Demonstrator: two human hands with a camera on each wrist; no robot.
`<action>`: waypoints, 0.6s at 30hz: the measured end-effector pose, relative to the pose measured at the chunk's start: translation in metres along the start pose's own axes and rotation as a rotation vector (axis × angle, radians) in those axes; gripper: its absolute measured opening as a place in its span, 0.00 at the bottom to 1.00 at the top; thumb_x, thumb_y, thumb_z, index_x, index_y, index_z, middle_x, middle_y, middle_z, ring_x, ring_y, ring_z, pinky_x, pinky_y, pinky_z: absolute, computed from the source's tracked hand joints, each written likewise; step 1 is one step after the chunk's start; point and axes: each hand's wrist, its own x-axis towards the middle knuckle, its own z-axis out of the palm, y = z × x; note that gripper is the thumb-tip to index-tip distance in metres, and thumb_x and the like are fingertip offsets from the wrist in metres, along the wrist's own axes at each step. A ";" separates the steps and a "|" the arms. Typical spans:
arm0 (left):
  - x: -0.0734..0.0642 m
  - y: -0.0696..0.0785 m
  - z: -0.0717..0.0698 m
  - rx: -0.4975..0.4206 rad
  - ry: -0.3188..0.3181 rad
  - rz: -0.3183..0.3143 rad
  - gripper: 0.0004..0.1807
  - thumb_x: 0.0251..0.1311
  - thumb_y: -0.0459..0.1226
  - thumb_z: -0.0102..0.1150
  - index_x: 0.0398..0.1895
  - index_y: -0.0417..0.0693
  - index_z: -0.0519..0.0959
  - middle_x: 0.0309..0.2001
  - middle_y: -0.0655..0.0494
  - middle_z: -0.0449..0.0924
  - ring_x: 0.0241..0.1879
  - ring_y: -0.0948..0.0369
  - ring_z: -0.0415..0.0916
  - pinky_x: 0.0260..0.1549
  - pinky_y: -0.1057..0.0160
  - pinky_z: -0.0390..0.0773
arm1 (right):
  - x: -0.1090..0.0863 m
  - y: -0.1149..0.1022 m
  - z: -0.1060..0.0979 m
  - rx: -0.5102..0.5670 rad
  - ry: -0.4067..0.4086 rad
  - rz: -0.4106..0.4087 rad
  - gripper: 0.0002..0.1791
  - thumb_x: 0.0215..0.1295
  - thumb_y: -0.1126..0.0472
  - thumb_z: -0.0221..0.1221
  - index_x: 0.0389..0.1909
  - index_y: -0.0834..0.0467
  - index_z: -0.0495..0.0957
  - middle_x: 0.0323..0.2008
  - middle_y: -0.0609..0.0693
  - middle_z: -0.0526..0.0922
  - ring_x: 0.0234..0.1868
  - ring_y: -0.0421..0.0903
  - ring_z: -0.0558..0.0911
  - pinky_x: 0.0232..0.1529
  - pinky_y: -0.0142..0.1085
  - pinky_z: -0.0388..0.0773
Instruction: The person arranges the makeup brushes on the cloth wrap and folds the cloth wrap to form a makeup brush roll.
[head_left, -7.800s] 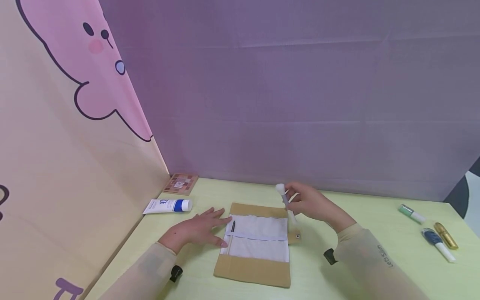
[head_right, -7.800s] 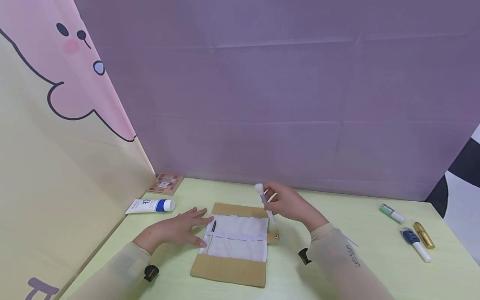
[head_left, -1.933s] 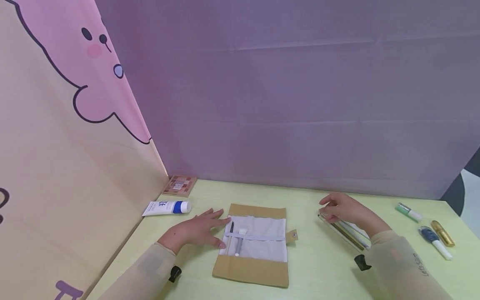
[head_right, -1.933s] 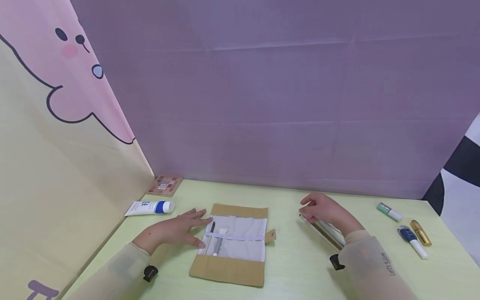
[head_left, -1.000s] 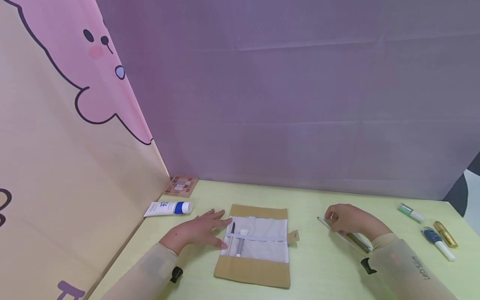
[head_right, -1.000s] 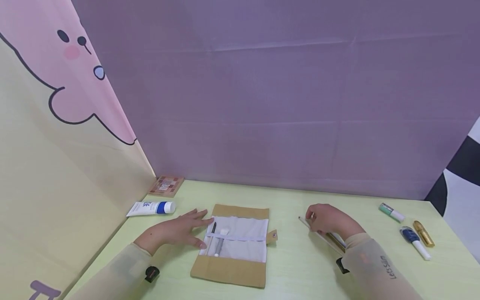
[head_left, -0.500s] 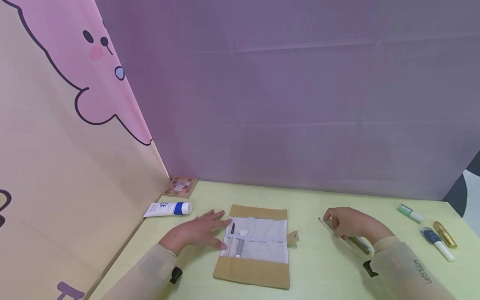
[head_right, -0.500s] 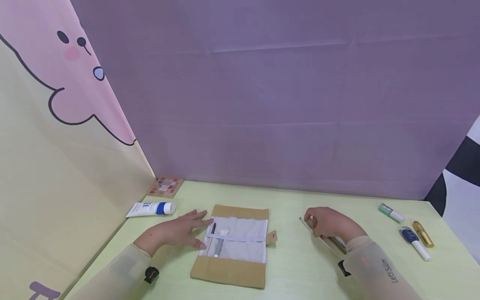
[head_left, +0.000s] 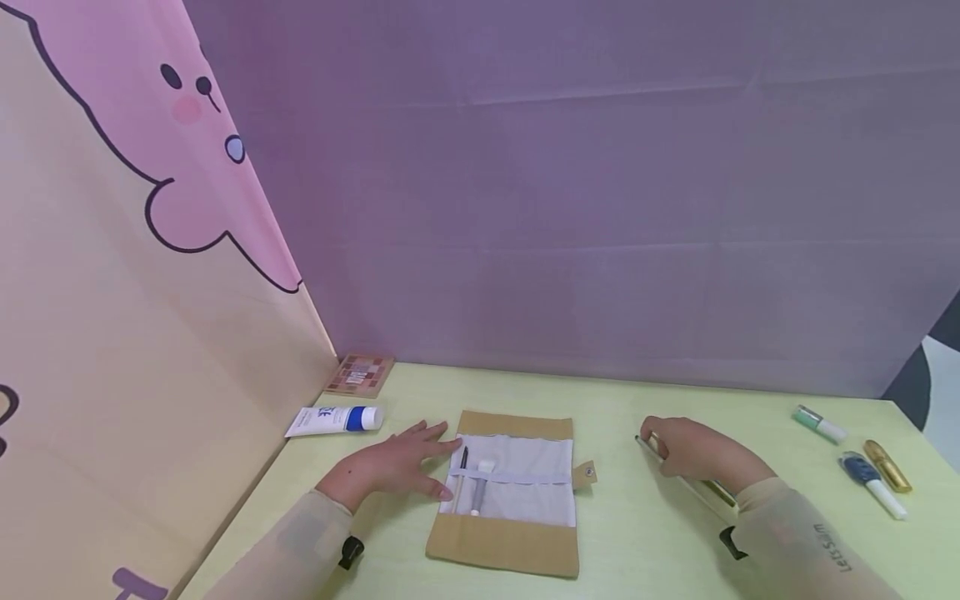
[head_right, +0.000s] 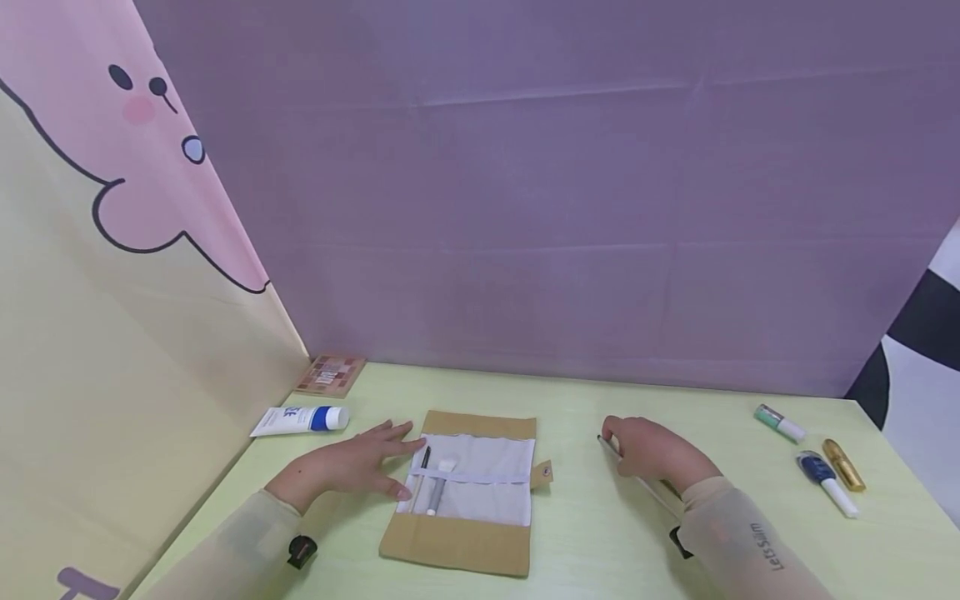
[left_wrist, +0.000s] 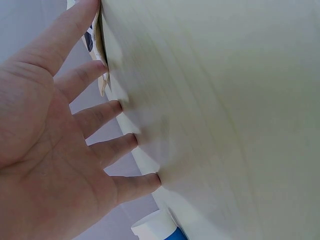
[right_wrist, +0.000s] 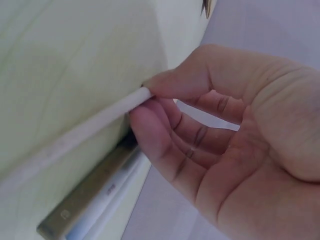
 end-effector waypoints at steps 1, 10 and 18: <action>0.000 0.000 0.000 0.002 0.002 0.001 0.47 0.58 0.61 0.75 0.81 0.68 0.67 0.88 0.52 0.53 0.88 0.40 0.43 0.81 0.28 0.53 | 0.000 -0.001 0.001 -0.009 0.002 0.006 0.27 0.56 0.78 0.61 0.58 0.60 0.75 0.31 0.48 0.74 0.31 0.44 0.72 0.34 0.35 0.70; -0.002 0.004 -0.002 -0.018 -0.003 -0.007 0.47 0.59 0.59 0.75 0.82 0.69 0.67 0.88 0.52 0.52 0.88 0.40 0.42 0.81 0.27 0.52 | 0.000 -0.003 -0.002 -0.005 -0.011 -0.008 0.26 0.57 0.75 0.63 0.58 0.60 0.75 0.32 0.48 0.75 0.30 0.44 0.73 0.34 0.35 0.70; -0.002 0.005 -0.002 -0.022 -0.013 -0.019 0.47 0.59 0.59 0.75 0.81 0.69 0.67 0.88 0.53 0.52 0.88 0.40 0.42 0.81 0.27 0.52 | 0.002 -0.004 -0.004 -0.011 -0.045 0.011 0.26 0.58 0.73 0.64 0.58 0.60 0.75 0.36 0.49 0.76 0.34 0.45 0.74 0.37 0.38 0.73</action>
